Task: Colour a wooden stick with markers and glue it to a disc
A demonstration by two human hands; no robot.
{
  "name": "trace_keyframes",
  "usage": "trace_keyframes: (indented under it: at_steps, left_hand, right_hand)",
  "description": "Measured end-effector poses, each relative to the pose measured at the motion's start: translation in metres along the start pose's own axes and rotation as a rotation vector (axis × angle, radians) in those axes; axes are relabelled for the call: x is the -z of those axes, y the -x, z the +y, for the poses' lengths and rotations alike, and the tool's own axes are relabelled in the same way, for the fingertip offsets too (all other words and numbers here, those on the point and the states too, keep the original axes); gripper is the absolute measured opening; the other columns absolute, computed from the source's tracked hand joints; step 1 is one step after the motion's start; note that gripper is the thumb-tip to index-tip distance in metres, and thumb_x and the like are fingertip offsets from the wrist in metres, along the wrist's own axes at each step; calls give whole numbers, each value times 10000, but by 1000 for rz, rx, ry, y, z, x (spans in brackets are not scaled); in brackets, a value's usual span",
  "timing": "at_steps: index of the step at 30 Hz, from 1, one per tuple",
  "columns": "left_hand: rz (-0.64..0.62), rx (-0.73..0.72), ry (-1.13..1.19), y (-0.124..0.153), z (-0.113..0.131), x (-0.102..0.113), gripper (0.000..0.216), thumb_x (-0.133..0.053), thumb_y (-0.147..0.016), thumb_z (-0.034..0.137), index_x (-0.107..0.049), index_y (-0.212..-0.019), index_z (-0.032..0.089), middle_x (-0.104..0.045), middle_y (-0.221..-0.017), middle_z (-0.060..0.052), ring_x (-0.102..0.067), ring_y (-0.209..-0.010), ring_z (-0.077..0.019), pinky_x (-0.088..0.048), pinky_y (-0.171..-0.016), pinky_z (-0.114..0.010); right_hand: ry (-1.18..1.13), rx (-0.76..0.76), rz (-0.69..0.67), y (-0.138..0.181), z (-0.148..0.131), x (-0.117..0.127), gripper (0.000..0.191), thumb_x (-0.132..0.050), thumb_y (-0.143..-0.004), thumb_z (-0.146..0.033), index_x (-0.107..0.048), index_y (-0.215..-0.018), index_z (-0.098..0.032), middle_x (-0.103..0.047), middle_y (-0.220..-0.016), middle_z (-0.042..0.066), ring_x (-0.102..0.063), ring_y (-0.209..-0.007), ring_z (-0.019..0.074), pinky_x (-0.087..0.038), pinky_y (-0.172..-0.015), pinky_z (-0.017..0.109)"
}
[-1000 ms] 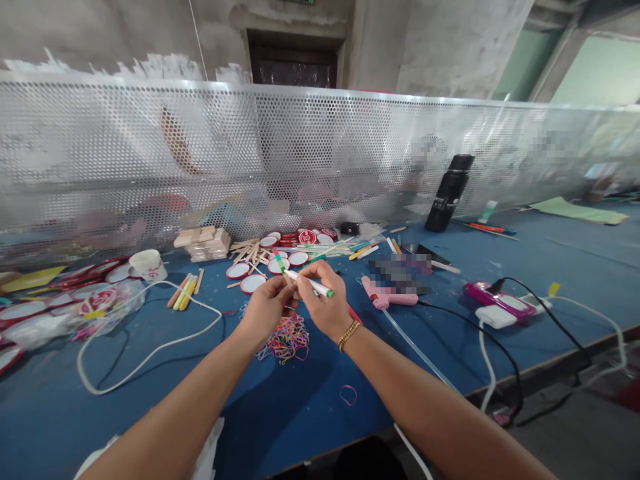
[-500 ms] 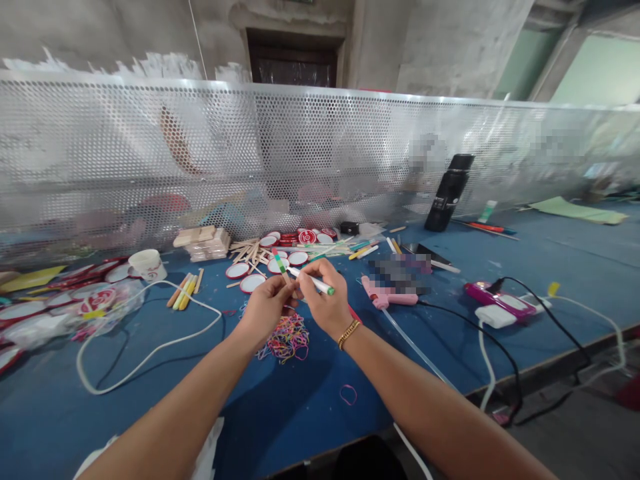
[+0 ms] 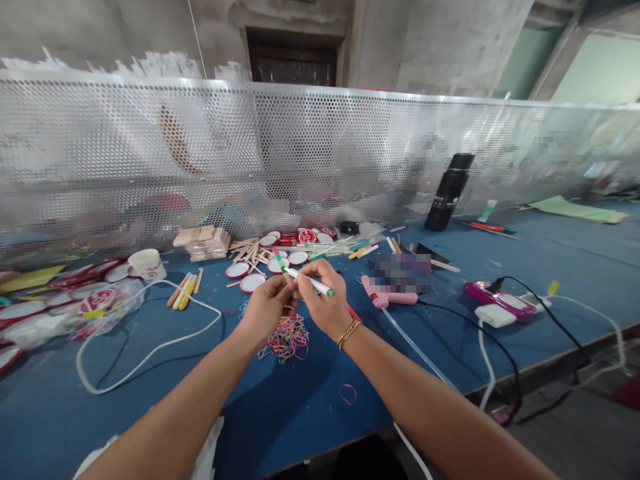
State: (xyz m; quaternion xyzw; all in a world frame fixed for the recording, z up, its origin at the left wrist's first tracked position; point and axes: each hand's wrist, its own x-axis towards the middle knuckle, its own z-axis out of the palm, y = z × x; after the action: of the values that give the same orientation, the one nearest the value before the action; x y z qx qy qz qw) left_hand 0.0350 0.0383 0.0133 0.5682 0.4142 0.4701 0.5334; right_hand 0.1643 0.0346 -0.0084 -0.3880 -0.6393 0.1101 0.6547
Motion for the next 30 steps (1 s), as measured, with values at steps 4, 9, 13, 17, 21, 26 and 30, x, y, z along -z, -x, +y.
trace_keyframes:
  at_steps: [4,9,13,17,21,26,30]
  left_hand:
    - [-2,-1,0,-1,-1,0,356,-808,-631,444,-585,-667,168,-574,-611,23,-540,-551,-97,-443,-495,-200]
    - [-1,0,-10,-1,-1,1,352,-800,-636,446,-584,-669,171,-569,-611,26,-546,-560,-101,-445,-503,-203]
    - [8,5,-25,0,-3,3,313,-750,-699,448,-644,-785,167,-631,-690,1,-549,-570,-96,-411,-492,-190]
    - [-12,-2,-1,1,-3,3,335,-727,-728,470,-664,-849,165,-666,-764,-20,-563,-606,-99,-418,-518,-188]
    - [-46,3,6,1,-4,0,349,-726,-720,506,-648,-745,167,-620,-666,-4,-538,-570,-107,-412,-502,-203]
    - [-83,14,-5,4,-4,-3,318,-731,-699,475,-648,-727,170,-588,-626,4,-518,-540,-110,-408,-488,-218]
    - [-77,18,-34,6,-2,-4,297,-709,-714,460,-619,-698,177,-576,-611,0,-505,-532,-110,-378,-480,-219]
  right_hand:
    - [4,-14,-1,0,1,0,72,-544,-865,-252,-561,-802,-221,-640,-747,11,-614,-731,165,-490,-690,299]
    - [13,1,-10,1,2,1,82,-549,-876,-256,-558,-802,-222,-642,-753,12,-619,-739,166,-495,-712,303]
    - [-12,1,63,-1,2,2,97,-516,-932,-290,-585,-905,-226,-668,-827,22,-639,-775,163,-501,-760,315]
    - [-93,-87,38,-3,7,1,181,-475,-966,-333,-582,-1081,-244,-685,-859,13,-662,-786,154,-522,-780,320]
    - [-220,-225,-2,-3,10,-4,208,-655,-826,-315,-562,-1000,-245,-660,-796,-27,-628,-652,129,-536,-622,268]
    - [-487,-371,-55,-3,6,-10,292,-667,-761,-284,-498,-998,-253,-610,-719,-74,-480,-408,68,-430,-397,215]
    - [-477,-360,-16,-3,7,-11,296,-656,-747,-259,-498,-997,-251,-612,-701,-72,-499,-436,83,-443,-424,227]
